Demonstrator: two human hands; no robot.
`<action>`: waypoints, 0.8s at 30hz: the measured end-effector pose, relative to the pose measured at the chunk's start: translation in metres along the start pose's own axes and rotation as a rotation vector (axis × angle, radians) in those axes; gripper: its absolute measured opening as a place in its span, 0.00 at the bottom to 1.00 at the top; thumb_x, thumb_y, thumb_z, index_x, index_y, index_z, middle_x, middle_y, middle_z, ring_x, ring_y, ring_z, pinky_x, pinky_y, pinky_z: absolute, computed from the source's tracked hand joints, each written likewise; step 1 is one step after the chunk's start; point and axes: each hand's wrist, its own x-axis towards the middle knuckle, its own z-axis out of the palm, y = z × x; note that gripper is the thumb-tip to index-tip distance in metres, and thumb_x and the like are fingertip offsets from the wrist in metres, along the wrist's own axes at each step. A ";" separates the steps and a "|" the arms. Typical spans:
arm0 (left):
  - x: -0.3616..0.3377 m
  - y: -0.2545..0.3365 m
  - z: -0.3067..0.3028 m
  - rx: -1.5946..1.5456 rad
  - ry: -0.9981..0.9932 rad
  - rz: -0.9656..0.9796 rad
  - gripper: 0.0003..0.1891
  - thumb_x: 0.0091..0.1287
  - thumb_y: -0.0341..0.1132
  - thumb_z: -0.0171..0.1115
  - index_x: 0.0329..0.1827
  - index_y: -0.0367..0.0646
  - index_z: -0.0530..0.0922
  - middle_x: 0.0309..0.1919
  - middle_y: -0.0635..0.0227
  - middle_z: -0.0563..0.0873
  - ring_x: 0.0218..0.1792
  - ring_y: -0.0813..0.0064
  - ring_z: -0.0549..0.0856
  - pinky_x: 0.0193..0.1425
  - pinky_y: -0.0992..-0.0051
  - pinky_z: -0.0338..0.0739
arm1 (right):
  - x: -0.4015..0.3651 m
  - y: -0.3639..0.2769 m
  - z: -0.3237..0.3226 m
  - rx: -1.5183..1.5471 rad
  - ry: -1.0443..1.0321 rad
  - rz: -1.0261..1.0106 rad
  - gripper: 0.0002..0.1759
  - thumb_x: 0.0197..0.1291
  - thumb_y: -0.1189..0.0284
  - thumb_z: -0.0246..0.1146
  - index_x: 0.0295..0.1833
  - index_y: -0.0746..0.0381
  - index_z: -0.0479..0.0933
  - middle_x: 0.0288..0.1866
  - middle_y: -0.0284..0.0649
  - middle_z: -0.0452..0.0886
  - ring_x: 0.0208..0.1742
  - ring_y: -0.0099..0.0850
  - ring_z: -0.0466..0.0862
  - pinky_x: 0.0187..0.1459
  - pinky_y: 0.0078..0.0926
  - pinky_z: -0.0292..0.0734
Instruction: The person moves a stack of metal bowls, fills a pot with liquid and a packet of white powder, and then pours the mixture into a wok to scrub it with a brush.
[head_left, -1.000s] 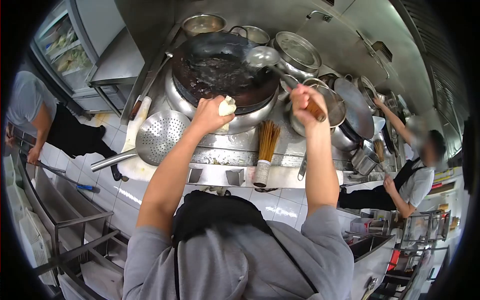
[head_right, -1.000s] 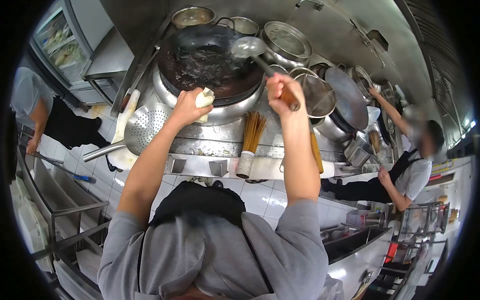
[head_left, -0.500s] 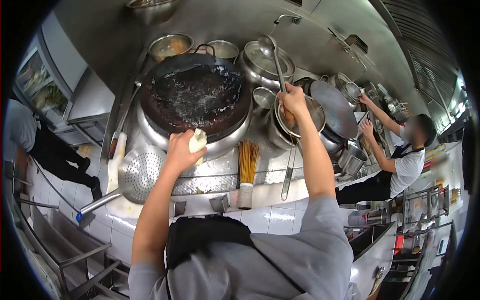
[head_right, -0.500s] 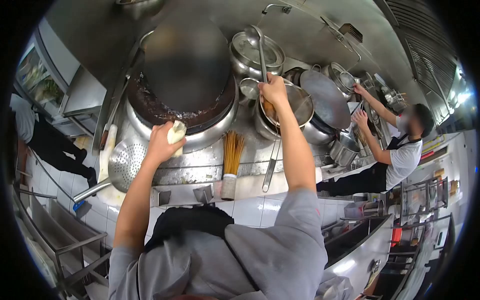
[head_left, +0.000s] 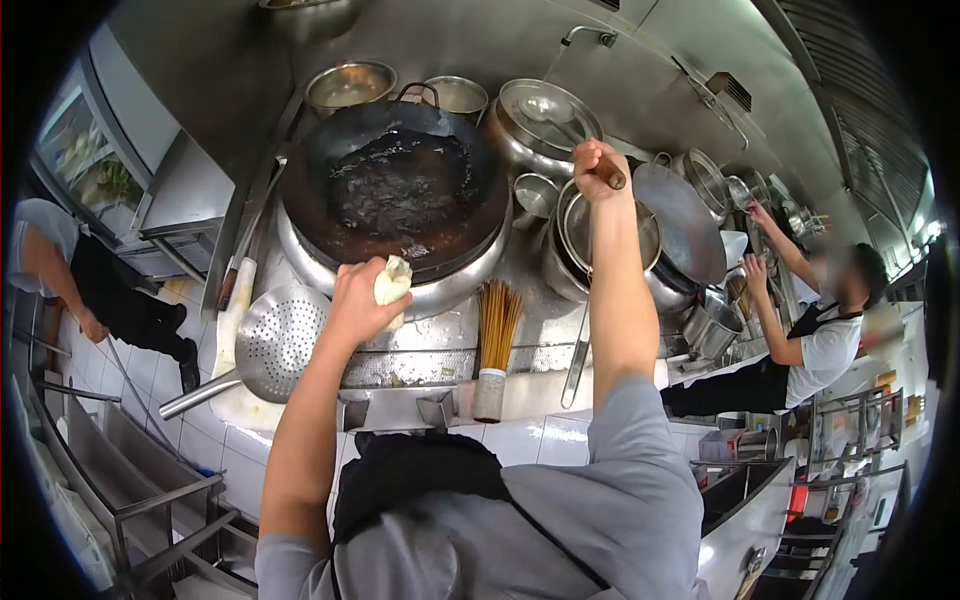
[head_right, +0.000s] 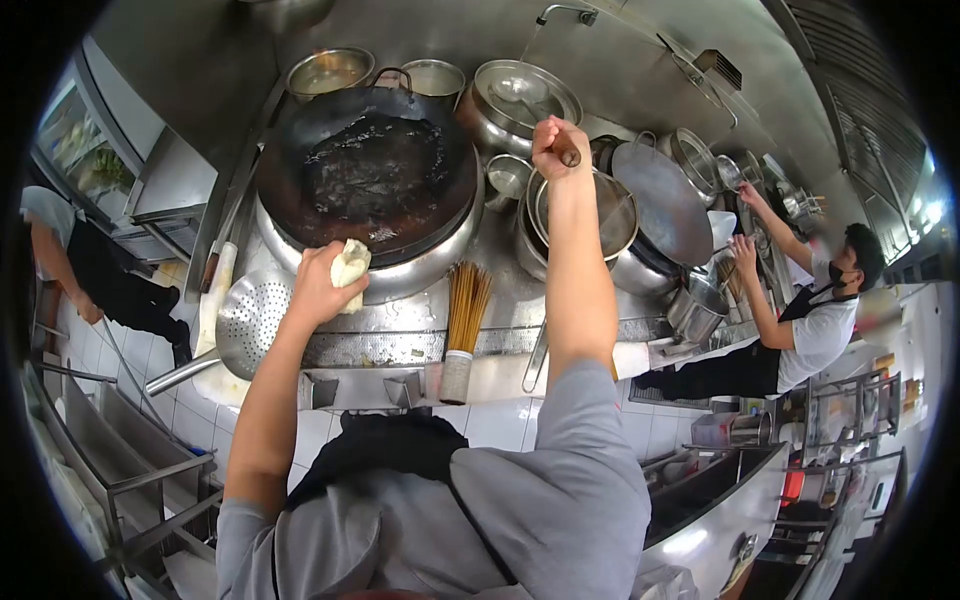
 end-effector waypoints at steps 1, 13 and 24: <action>0.000 0.000 0.000 -0.002 0.005 0.008 0.19 0.49 0.43 0.73 0.38 0.42 0.78 0.34 0.54 0.84 0.40 0.48 0.80 0.52 0.59 0.70 | -0.015 0.004 0.009 0.020 -0.022 0.024 0.07 0.66 0.76 0.53 0.33 0.63 0.65 0.22 0.36 0.73 0.18 0.23 0.75 0.17 0.14 0.73; -0.004 -0.014 0.004 -0.031 0.026 0.074 0.19 0.50 0.46 0.72 0.37 0.42 0.80 0.32 0.54 0.86 0.39 0.51 0.84 0.51 0.61 0.69 | -0.157 0.122 0.006 -0.251 0.044 0.310 0.10 0.67 0.73 0.57 0.44 0.70 0.68 0.25 0.33 0.73 0.17 0.18 0.71 0.14 0.15 0.66; 0.001 -0.009 0.003 0.019 0.025 0.074 0.20 0.49 0.45 0.73 0.38 0.40 0.79 0.33 0.51 0.85 0.39 0.48 0.82 0.50 0.58 0.71 | -0.063 0.052 -0.019 -1.577 0.191 -0.390 0.14 0.56 0.81 0.61 0.48 0.73 0.78 0.19 0.36 0.75 0.14 0.27 0.75 0.16 0.28 0.70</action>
